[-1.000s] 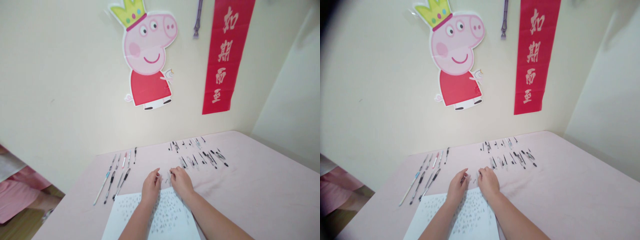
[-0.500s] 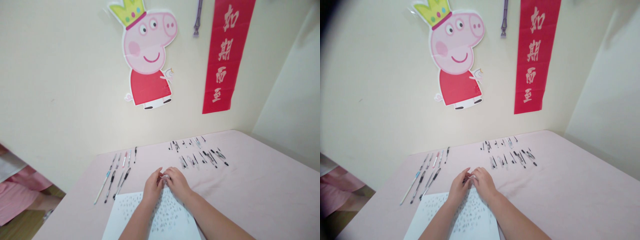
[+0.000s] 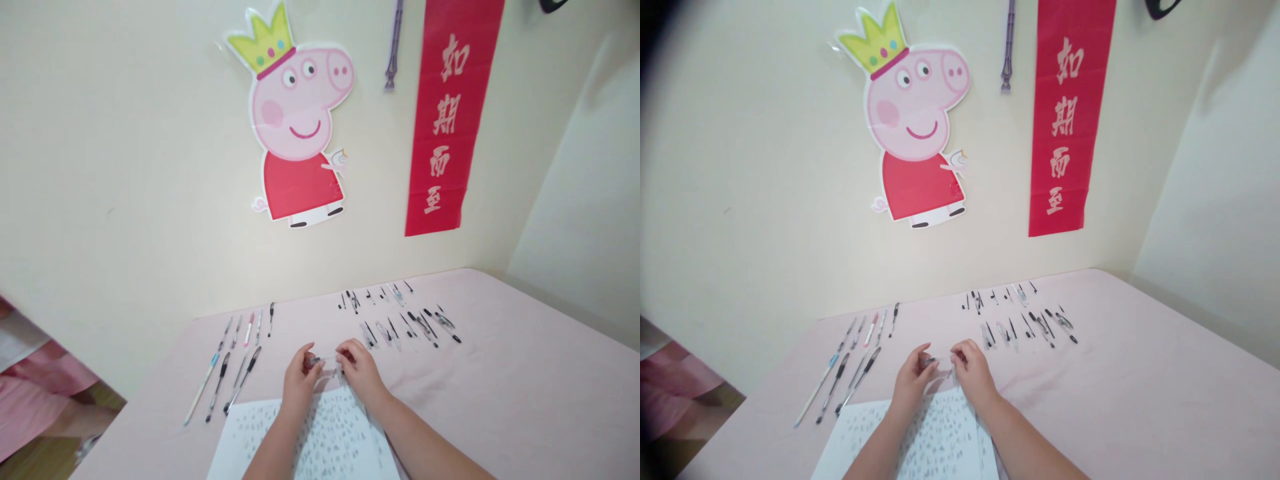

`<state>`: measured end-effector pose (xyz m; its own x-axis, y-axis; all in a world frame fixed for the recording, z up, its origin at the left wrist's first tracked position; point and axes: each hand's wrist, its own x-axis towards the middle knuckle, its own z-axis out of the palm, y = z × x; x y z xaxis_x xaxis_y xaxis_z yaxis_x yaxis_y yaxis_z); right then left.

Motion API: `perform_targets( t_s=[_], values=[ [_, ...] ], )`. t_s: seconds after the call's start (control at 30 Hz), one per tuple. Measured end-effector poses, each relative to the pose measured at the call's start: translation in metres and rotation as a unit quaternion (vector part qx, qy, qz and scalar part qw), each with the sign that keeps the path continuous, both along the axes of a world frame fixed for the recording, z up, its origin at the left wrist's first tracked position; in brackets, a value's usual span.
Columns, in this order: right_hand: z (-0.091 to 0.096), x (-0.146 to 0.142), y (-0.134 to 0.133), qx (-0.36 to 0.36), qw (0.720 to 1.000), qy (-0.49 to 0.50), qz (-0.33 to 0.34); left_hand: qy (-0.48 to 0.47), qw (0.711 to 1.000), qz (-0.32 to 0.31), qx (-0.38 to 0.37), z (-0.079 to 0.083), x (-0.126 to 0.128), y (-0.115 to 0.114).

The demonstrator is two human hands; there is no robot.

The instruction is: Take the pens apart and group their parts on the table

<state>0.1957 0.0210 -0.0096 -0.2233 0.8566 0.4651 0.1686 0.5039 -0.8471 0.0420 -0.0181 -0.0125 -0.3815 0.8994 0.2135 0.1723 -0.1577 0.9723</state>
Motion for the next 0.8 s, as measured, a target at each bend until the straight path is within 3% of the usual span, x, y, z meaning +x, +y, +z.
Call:
perform_targets(
  t_s=[0.13, 0.3, 0.8],
  values=[
    [-0.002, -0.002, 0.0, -0.008, 1.0, 0.005, 0.013, -0.089, 0.996, -0.007, 0.005, 0.004, 0.0, 0.001],
    [-0.003, -0.004, -0.003, -0.004, 0.999, -0.023, 0.042, -0.131, 0.991, 0.01, -0.011, 0.008, -0.001, -0.002],
    [0.003, -0.006, -0.01, -0.01, 0.995, -0.078, 0.058, -0.123, 0.992, 0.02, -0.003, 0.003, -0.002, -0.003]
  ],
)
